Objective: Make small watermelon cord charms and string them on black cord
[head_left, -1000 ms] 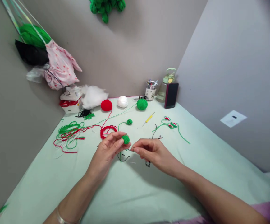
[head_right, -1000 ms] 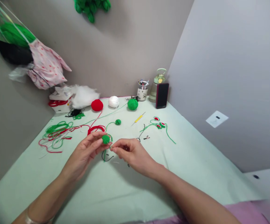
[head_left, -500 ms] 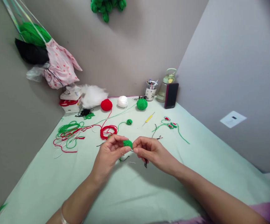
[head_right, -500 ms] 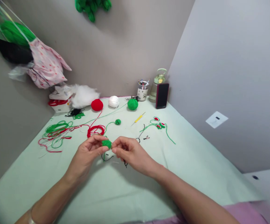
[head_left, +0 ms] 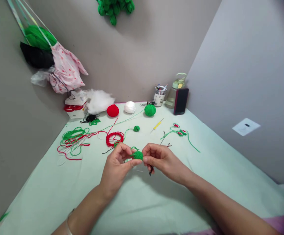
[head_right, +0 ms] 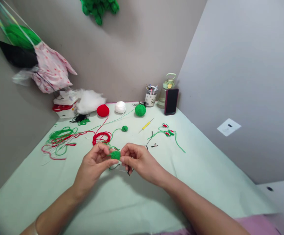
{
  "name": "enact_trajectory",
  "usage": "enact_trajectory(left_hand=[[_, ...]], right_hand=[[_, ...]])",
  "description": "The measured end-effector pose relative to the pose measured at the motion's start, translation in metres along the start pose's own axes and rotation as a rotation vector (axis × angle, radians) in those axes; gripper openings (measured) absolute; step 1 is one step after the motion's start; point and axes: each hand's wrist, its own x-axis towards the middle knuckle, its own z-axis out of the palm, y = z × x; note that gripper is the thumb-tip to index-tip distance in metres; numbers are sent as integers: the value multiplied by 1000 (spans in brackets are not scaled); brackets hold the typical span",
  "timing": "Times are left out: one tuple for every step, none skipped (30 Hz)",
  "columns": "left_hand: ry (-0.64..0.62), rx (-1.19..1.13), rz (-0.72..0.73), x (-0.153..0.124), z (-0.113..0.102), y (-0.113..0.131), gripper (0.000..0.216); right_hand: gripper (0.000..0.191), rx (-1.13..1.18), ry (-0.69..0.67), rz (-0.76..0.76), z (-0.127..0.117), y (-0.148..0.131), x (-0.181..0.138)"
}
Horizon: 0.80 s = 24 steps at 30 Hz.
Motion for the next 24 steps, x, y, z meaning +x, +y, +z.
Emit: enact_trajectory(left_hand=[[-1, 27, 31, 0, -1, -1, 35], [-4, 58, 67, 1, -1, -1, 34], [-5, 86, 102, 1, -2, -2, 34], [-6, 110, 131, 1, -2, -3, 34], [-5, 128, 148, 1, -2, -4, 33], [-3, 140, 155, 1, -2, -5, 32], [-2, 148, 155, 1, -2, -6, 32], [-2, 153, 150, 0, -2, -7, 31], [-7, 152, 142, 0, -1, -8, 31], [-22, 142, 129, -1, 1, -8, 31], [-42, 122, 112, -1, 2, -8, 31], [-65, 98, 94, -1, 3, -8, 32], [-83, 79, 78, -1, 4, -8, 33], [-92, 70, 67, -1, 4, -7, 34], [-89, 75, 62, -1, 5, -7, 34], [-76, 90, 61, 0, 4, -6, 35], [-58, 107, 60, 0, 4, -6, 34], [-43, 116, 57, 0, 4, -5, 34], [-36, 116, 49, 1, 3, -6, 34], [-36, 109, 40, 1, 3, -6, 34], [-43, 103, 31, 1, 3, -6, 35], [-54, 102, 25, 1, 3, -7, 35], [-69, 106, 22, 1, 3, -7, 36], [-87, 112, 22, 1, 3, -8, 36]], right_hand=[[19, -35, 11, -13, -1, 0, 0], [17, -74, 26, -27, -1, 1, 1], [15, -109, 41, -39, -2, 2, 1], [13, -130, 52, -42, -2, 4, 1], [13, -134, 55, -37, -2, 5, 1], [13, -121, 52, -26, -1, 6, 1], [12, -98, 43, -17, 0, 7, 1], [11, -71, 32, -12, 2, 7, 1], [11, -40, 16, -9, 3, 6, 1], [14, -5, -8, -3, 4, 5, 0], [19, 32, -37, 6, 5, 2, 0], [25, 68, -65, 20, 5, 0, -1], [30, 95, -92, 38, 5, -3, -2], [34, 101, -114, 55, 4, -5, -2], [37, 75, -119, 61, 2, -6, -3], [37, 13, -95, 51, 1, -6, -3], [36, -79, -42, 23, -1, -6, -2], [32, -184, 32, -25, -3, -4, -1], [26, -284, 112, -86, -3, -3, 0], [18, -362, 178, -150, -3, -1, 1], [11, -409, 219, -205, -3, 0, 2], [8, -430, 225, -245, -2, 0, 2], [10, -434, 211, -270, -1, 0, 3], [12, -430, 196, -284, -1, -2, 3]])
